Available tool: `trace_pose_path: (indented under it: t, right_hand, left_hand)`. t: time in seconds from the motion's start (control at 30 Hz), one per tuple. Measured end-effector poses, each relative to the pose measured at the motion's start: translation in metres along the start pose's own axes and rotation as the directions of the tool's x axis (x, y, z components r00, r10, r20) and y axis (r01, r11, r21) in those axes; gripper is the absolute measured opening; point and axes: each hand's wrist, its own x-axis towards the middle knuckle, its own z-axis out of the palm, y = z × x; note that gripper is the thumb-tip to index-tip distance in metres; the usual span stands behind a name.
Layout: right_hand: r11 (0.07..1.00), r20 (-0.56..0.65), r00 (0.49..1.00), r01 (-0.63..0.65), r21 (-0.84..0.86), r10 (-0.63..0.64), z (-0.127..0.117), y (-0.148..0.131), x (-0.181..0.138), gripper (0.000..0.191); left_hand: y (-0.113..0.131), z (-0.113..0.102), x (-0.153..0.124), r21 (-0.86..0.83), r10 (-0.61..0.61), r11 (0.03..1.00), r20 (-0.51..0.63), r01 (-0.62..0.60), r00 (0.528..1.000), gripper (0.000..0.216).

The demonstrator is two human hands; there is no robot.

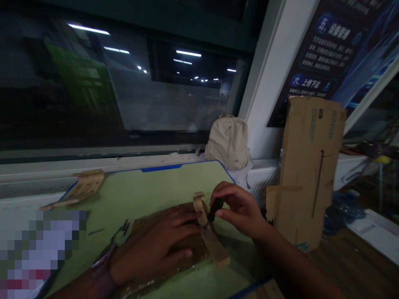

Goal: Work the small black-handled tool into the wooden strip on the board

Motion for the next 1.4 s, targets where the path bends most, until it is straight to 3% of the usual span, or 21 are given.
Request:
trace_pose_path:
  t: [0.13, 0.23, 0.37, 0.43, 0.53, 0.6, 0.73, 0.9, 1.0, 1.07, 1.13, 1.23, 1.4]
  right_hand:
    - [0.944, -0.076, 0.989, 0.094, -0.315, -0.124, -0.001, 0.002, -0.002, 0.019]
    - [0.922, -0.1, 0.991, 0.046, -0.385, -0.091, -0.008, 0.004, -0.001, 0.018]
    - [0.99, 0.008, 0.993, -0.117, -0.082, 0.118, -0.013, 0.001, -0.001, 0.018]
    - [0.982, 0.065, 0.985, -0.165, 0.087, 0.159, -0.011, -0.002, -0.002, 0.017]
    - [0.964, 0.103, 0.99, -0.117, 0.24, 0.094, -0.004, -0.005, -0.002, 0.024]
    - [0.967, 0.101, 0.995, -0.033, 0.253, 0.008, 0.0, -0.005, -0.001, 0.03]
    - [0.998, 0.039, 0.998, 0.045, 0.039, -0.046, 0.0, 0.002, 0.0, 0.02]
    - [0.917, -0.175, 0.984, -0.056, -0.394, -0.016, -0.006, 0.007, -0.001, 0.017]
    - [0.823, -0.154, 0.98, 0.013, -0.567, -0.122, -0.009, 0.002, 0.0, 0.02]
    - [0.777, -0.071, 0.976, 0.12, -0.618, -0.207, -0.01, -0.004, 0.001, 0.014]
    - [0.766, 0.057, 0.969, 0.226, -0.602, -0.241, -0.009, -0.01, 0.002, 0.005]
    - [0.829, 0.213, 0.954, 0.292, -0.477, -0.213, -0.003, -0.014, 0.002, 0.025]
    - [0.978, 0.234, 0.968, 0.127, -0.168, -0.086, 0.005, -0.012, -0.006, 0.034]
  left_hand:
    - [0.0, 0.001, -0.001, 0.008, -0.019, 1.0, -0.004, 0.019, 1.0, 0.048]
    - [0.002, 0.0, -0.001, 0.013, -0.043, 0.999, 0.01, 0.043, 0.999, 0.045]
    - [0.003, -0.001, 0.001, 0.015, -0.059, 0.998, 0.038, 0.058, 0.998, 0.046]
    - [0.003, -0.002, 0.001, 0.014, -0.044, 0.999, 0.026, 0.043, 0.999, 0.048]
    - [0.002, -0.003, 0.002, 0.011, -0.02, 1.0, -0.003, 0.02, 1.0, 0.046]
    - [0.002, -0.003, 0.001, 0.01, -0.012, 1.0, -0.013, 0.012, 1.0, 0.045]
    - [0.002, -0.002, 0.001, 0.008, -0.018, 1.0, -0.002, 0.018, 1.0, 0.046]
    - [0.001, 0.0, 0.0, 0.023, -0.036, 0.999, 0.003, 0.036, 0.999, 0.048]
    - [0.001, 0.0, 0.0, 0.034, -0.042, 0.999, 0.009, 0.041, 0.999, 0.047]
    - [0.001, 0.0, 0.0, 0.032, -0.036, 0.999, 0.01, 0.036, 0.999, 0.049]
    - [0.001, 0.0, 0.0, 0.029, -0.031, 0.999, 0.015, 0.03, 0.999, 0.05]
    - [0.002, -0.001, 0.0, 0.024, -0.032, 0.999, 0.014, 0.031, 0.999, 0.049]
    - [0.002, 0.0, 0.0, 0.017, -0.003, 1.0, -0.033, 0.004, 0.999, 0.05]
